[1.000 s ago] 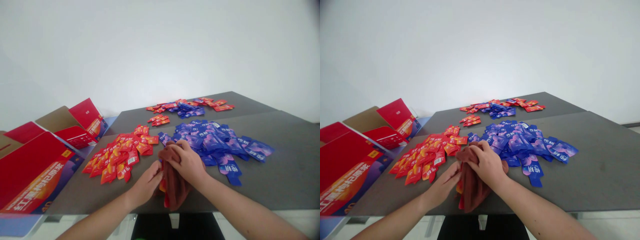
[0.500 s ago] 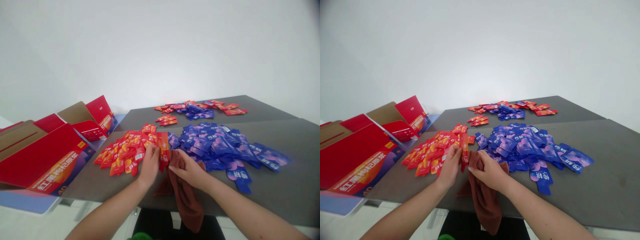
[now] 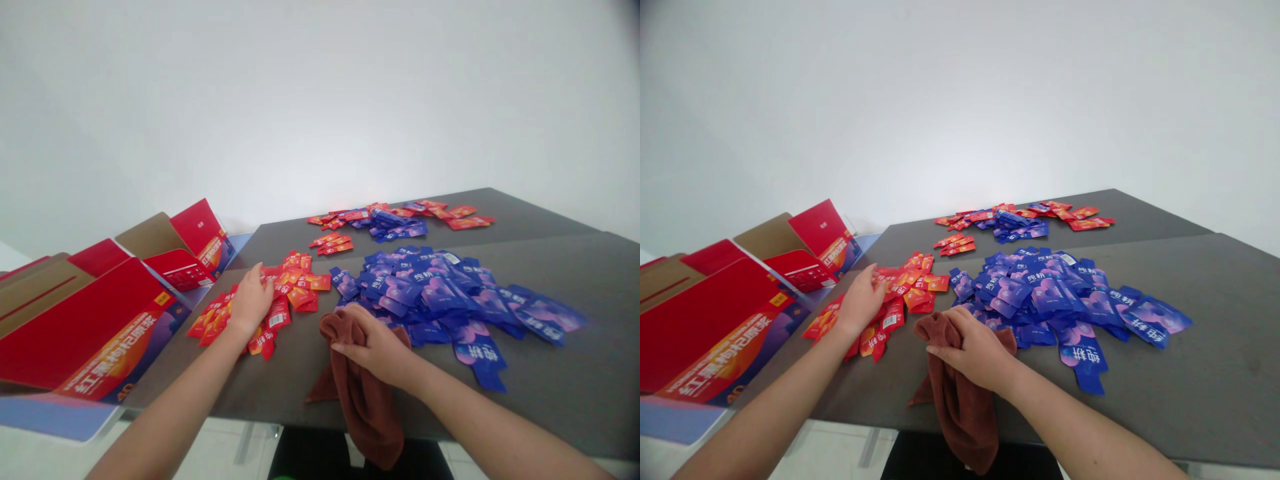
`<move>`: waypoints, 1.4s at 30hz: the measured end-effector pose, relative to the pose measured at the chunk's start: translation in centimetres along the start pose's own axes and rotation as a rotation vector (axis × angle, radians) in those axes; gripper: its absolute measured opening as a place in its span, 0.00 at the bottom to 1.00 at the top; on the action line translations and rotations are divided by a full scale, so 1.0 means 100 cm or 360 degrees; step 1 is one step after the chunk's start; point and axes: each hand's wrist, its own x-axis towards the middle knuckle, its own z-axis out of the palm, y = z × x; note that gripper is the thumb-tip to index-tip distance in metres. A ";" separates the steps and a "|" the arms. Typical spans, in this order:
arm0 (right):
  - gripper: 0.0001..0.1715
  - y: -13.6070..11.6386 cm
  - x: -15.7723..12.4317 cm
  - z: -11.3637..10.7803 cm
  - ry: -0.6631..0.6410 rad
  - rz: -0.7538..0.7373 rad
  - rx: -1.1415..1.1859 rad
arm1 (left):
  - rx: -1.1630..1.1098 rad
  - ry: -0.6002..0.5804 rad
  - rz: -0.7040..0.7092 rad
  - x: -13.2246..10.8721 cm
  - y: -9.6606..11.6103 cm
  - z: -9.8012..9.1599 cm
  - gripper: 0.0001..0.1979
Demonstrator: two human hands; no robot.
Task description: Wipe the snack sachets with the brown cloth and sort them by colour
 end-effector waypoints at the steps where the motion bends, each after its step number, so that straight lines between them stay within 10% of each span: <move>1: 0.18 0.000 0.000 0.000 0.0007 -0.0005 0.0008 | 0.0051 -0.0030 0.0086 0.000 0.008 0.003 0.25; 13: 0.20 -0.012 0.000 -0.004 -0.0025 0.0016 0.0061 | 0.0369 -0.0637 0.0526 0.115 0.074 0.114 0.32; 23: 0.25 -0.019 -0.002 -0.006 -0.0091 0.0091 0.0083 | 0.0652 -0.0864 0.0547 0.175 0.087 0.181 0.50; 34: 0.28 -0.018 -0.001 -0.004 -0.0085 0.0042 0.0100 | 0.0501 -0.0799 0.0592 0.177 0.102 0.183 0.21; 42: 0.25 -0.014 -0.001 -0.007 -0.0023 0.0029 0.0097 | -0.0201 -0.0309 0.0297 0.150 0.116 0.117 0.20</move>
